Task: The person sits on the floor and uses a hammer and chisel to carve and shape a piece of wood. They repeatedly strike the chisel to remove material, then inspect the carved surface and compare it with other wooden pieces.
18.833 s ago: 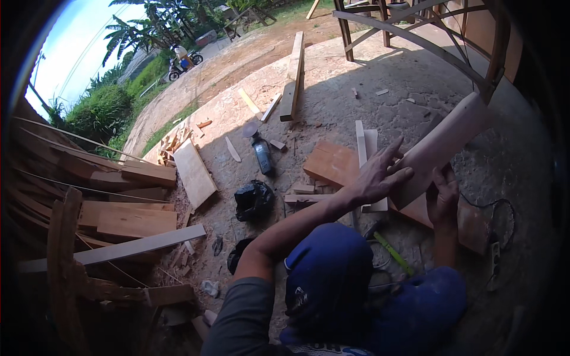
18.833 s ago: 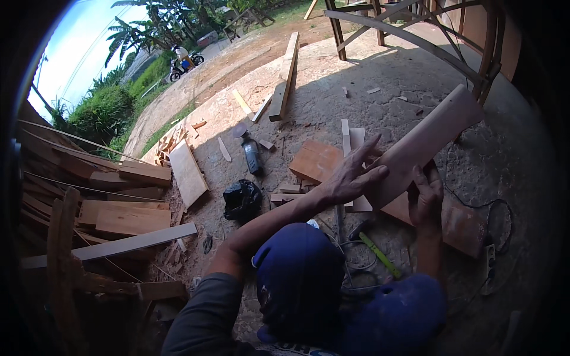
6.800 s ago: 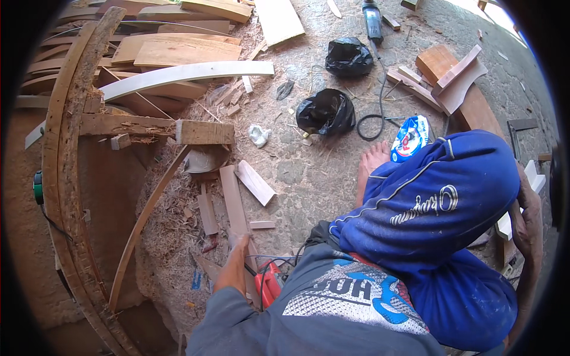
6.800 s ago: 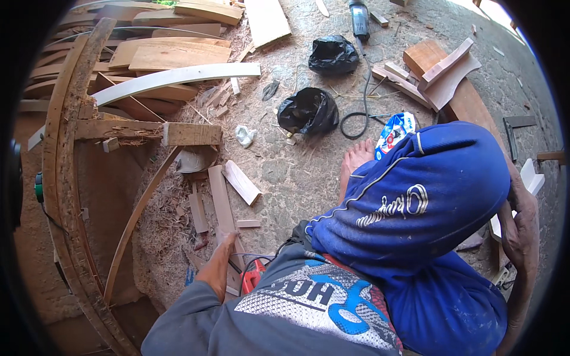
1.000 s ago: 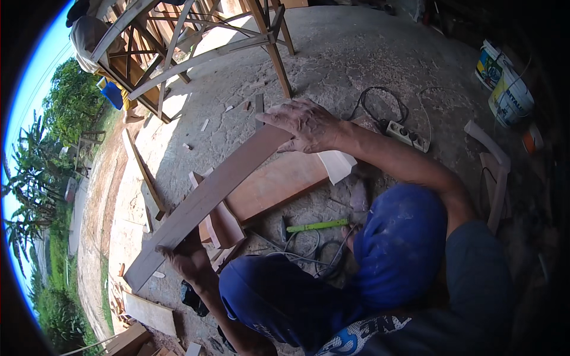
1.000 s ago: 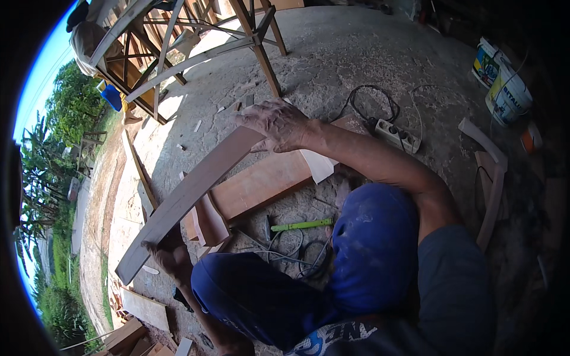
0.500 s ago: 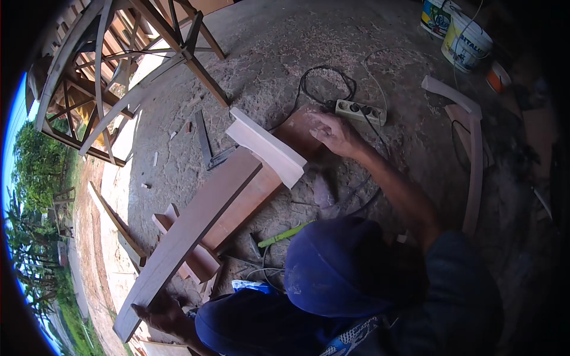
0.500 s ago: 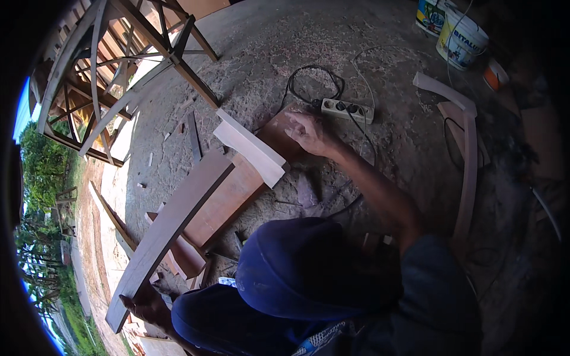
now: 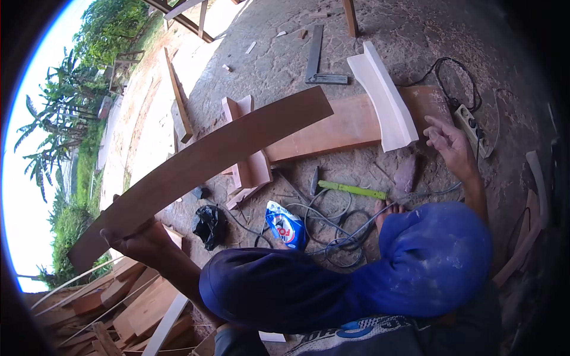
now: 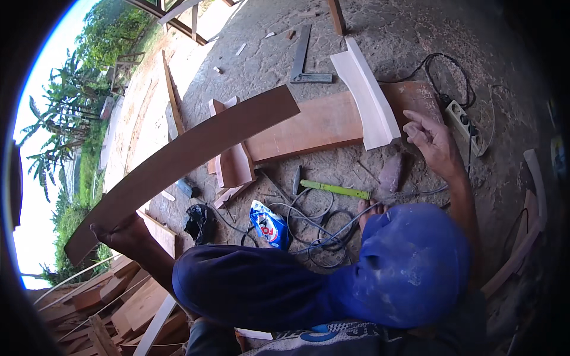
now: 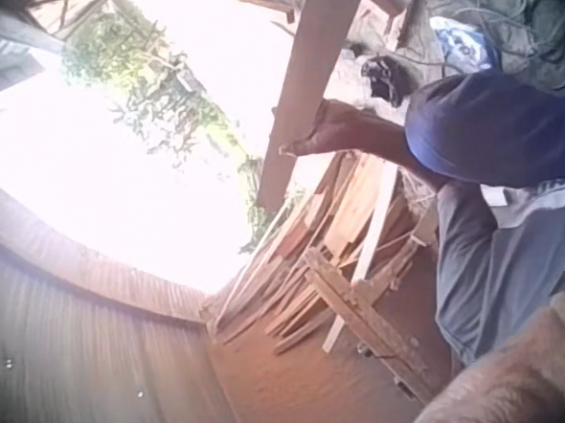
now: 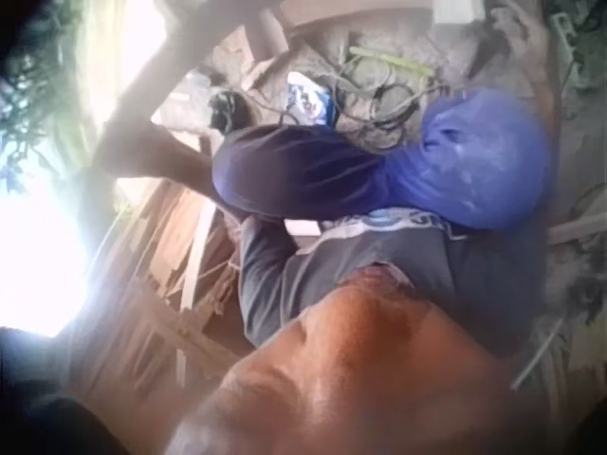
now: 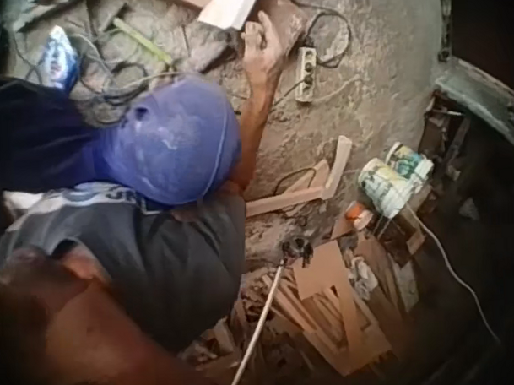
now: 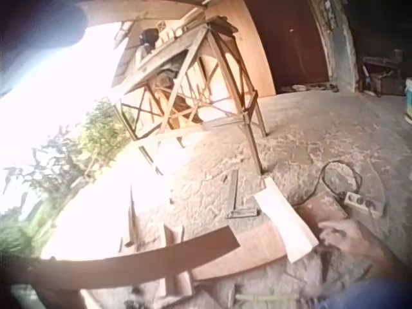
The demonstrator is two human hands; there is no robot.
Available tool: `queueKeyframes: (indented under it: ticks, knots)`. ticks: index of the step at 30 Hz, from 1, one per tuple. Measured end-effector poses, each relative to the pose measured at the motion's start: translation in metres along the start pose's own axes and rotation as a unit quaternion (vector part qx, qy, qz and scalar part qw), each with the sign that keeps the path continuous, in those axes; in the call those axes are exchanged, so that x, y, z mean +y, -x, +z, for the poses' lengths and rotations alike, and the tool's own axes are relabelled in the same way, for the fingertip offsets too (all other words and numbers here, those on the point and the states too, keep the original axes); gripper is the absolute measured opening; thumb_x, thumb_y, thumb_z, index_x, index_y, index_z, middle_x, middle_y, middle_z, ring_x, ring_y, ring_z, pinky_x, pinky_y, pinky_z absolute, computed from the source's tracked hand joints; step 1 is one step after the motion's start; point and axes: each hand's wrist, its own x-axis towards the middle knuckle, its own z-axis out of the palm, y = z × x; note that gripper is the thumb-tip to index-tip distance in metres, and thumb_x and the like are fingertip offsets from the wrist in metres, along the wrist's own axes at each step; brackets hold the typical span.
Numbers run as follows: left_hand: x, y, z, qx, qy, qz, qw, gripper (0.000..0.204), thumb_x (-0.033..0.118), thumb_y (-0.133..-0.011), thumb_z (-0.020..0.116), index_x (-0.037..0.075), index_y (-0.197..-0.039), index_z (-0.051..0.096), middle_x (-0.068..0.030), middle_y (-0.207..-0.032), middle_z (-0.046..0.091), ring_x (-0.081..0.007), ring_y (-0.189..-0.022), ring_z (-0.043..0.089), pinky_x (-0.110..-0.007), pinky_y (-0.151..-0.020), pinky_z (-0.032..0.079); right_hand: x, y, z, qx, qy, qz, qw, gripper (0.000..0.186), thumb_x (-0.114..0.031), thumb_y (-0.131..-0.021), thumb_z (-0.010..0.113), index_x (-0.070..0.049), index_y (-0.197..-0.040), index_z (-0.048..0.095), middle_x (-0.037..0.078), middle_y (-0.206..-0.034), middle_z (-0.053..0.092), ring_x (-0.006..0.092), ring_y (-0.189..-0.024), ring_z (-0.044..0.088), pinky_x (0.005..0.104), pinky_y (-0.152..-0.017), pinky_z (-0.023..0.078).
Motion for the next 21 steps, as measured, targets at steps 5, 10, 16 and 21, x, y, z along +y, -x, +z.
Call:
queueKeyframes:
  ticks: [5, 10, 16, 21]
  knots:
    - [0.053, 0.024, 0.042, 0.325, -0.348, 0.301, 0.826, 0.068, 0.055, -0.101, 0.040, -0.004, -0.133, 0.051, -0.0241, -0.118, 0.063, -0.0350, -0.106, 0.066, -0.047, -0.092, 0.057, -0.116, -0.049, 0.081, -0.252, 0.184, -0.099, 0.945, 0.039, -0.022, -0.097, 0.062, -0.003, -0.131, 0.063, 0.014, -0.107, 0.071, 0.0215, -0.093, 0.069, 0.0342, -0.087, 0.054]
    - [0.120, 0.059, 0.032, 0.310, -0.397, 0.243, 0.829, 0.071, 0.058, -0.102, 0.036, -0.005, -0.134, 0.046, -0.0276, -0.112, 0.063, -0.0377, -0.101, 0.067, -0.049, -0.094, 0.057, -0.133, -0.074, 0.204, -0.579, 0.315, -0.246, 0.711, 0.039, -0.034, -0.097, 0.061, -0.002, -0.118, 0.066, 0.023, -0.105, 0.069, 0.0403, -0.099, 0.066, 0.0489, -0.085, 0.052]
    - [0.108, 0.087, 0.008, 0.424, -0.405, 0.230, 0.777, 0.068, 0.057, -0.104, 0.036, -0.002, -0.138, 0.043, -0.0220, -0.118, 0.060, -0.0329, -0.104, 0.065, -0.047, -0.095, 0.057, -0.080, -0.059, 0.336, -0.635, 0.438, -0.152, 0.618, 0.046, -0.043, -0.095, 0.060, 0.001, -0.100, 0.073, 0.027, -0.103, 0.070, 0.0456, -0.098, 0.067, 0.0533, -0.082, 0.053]
    - [0.084, 0.108, -0.035, 0.499, -0.394, 0.220, 0.740, 0.078, 0.063, -0.098, 0.049, 0.004, -0.147, 0.037, -0.0197, -0.134, 0.053, -0.0331, -0.122, 0.055, -0.051, -0.104, 0.049, -0.005, -0.006, 0.406, -0.503, 0.364, -0.012, 0.784, 0.073, -0.061, -0.085, 0.067, 0.004, -0.117, 0.064, 0.032, -0.115, 0.067, 0.0446, -0.110, 0.065, 0.0532, -0.094, 0.051]
